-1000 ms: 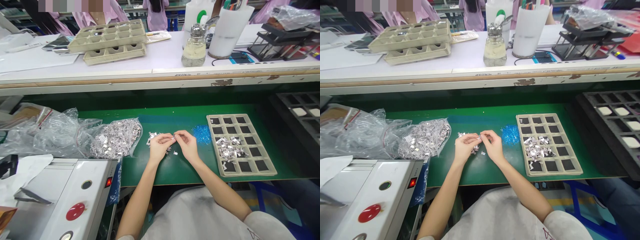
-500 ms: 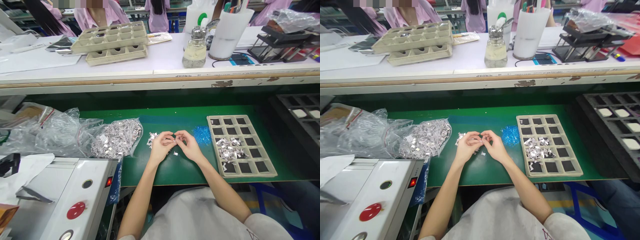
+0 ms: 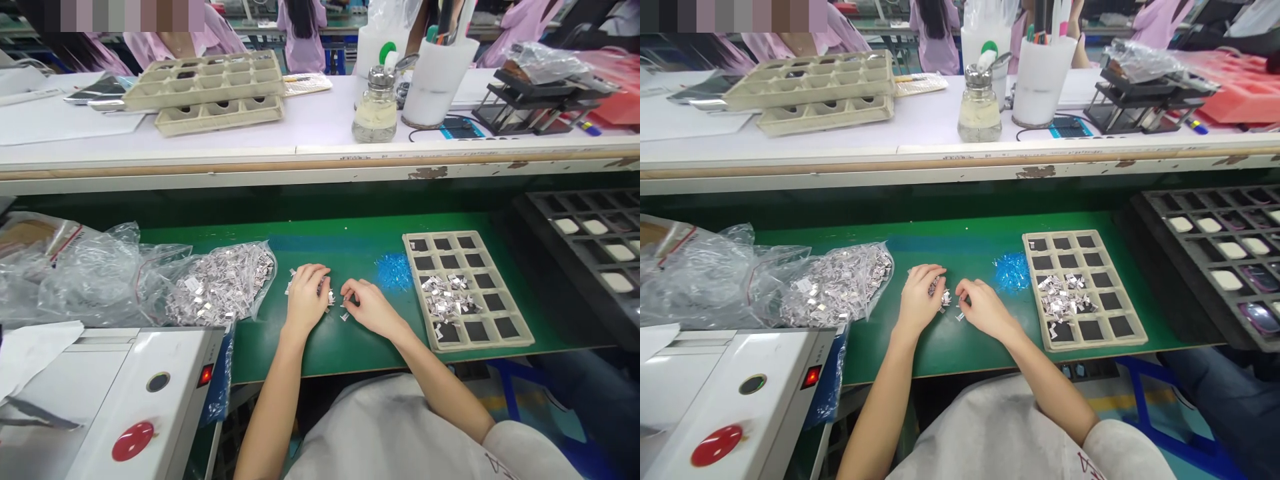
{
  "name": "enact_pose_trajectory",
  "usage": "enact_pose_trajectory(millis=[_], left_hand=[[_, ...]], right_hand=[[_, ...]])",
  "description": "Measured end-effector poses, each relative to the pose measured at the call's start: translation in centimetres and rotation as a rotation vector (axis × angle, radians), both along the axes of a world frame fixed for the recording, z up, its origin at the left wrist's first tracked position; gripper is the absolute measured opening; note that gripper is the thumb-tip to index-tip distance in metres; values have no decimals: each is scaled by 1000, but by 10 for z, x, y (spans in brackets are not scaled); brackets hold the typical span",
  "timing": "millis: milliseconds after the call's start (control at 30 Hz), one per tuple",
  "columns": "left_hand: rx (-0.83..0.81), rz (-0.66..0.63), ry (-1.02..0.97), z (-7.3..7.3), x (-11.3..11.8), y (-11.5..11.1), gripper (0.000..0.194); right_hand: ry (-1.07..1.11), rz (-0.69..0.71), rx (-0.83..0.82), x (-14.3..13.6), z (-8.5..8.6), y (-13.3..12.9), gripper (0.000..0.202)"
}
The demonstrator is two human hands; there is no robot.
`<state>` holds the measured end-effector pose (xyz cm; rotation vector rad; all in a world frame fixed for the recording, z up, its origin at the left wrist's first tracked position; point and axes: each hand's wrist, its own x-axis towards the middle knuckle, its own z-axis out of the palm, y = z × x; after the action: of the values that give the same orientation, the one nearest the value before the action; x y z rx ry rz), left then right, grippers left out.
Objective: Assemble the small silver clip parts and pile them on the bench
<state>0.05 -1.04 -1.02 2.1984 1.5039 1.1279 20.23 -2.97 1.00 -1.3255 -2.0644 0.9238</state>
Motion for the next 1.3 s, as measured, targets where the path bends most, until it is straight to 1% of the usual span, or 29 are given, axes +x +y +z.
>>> enact_pose_trajectory(millis=[100, 200, 267, 333, 433, 533, 633, 700, 733, 833, 1033, 1200, 1300], left_hand=[[-1, 3, 57, -5, 0, 1, 24], [-11, 3, 85, -6, -2, 1, 21], [-25, -1, 86, -6, -2, 0, 20], [-40, -10, 67, -6, -2, 0, 19], [-47, -46, 34, -2, -2, -3, 17], [-46, -163, 18, 7, -1, -8, 20], [-69, -348, 49, 19, 1, -15, 24], [-85, -425, 93, 26, 2, -19, 25], [-91, -441, 119, 27, 3, -20, 25], [-113, -435, 198, 27, 4, -21, 23], [-108, -392, 271, 14, 4, -15, 12], [-71, -349, 315, 7, 11, -10, 19], [-43, -330, 332, 8, 11, -11, 17]], right_hand=[[-58, -13, 86, -1, 1, -1, 25], [-124, -82, 189, 5, 8, -9, 21], [-213, -154, 260, 17, 14, -19, 19], [-355, -245, 329, 34, 16, -31, 24], [-546, -397, 397, 62, 10, -50, 30], [-626, -479, 408, 82, -1, -62, 35], [-658, -497, 387, 93, -8, -66, 41], [-648, -503, 375, 100, -10, -65, 44], [-633, -503, 368, 103, -11, -64, 46], [-593, -520, 351, 115, -11, -61, 48], [-597, -550, 335, 137, -11, -55, 45], [-623, -547, 331, 143, -8, -55, 42], [-578, -560, 367, 141, -6, -58, 37]])
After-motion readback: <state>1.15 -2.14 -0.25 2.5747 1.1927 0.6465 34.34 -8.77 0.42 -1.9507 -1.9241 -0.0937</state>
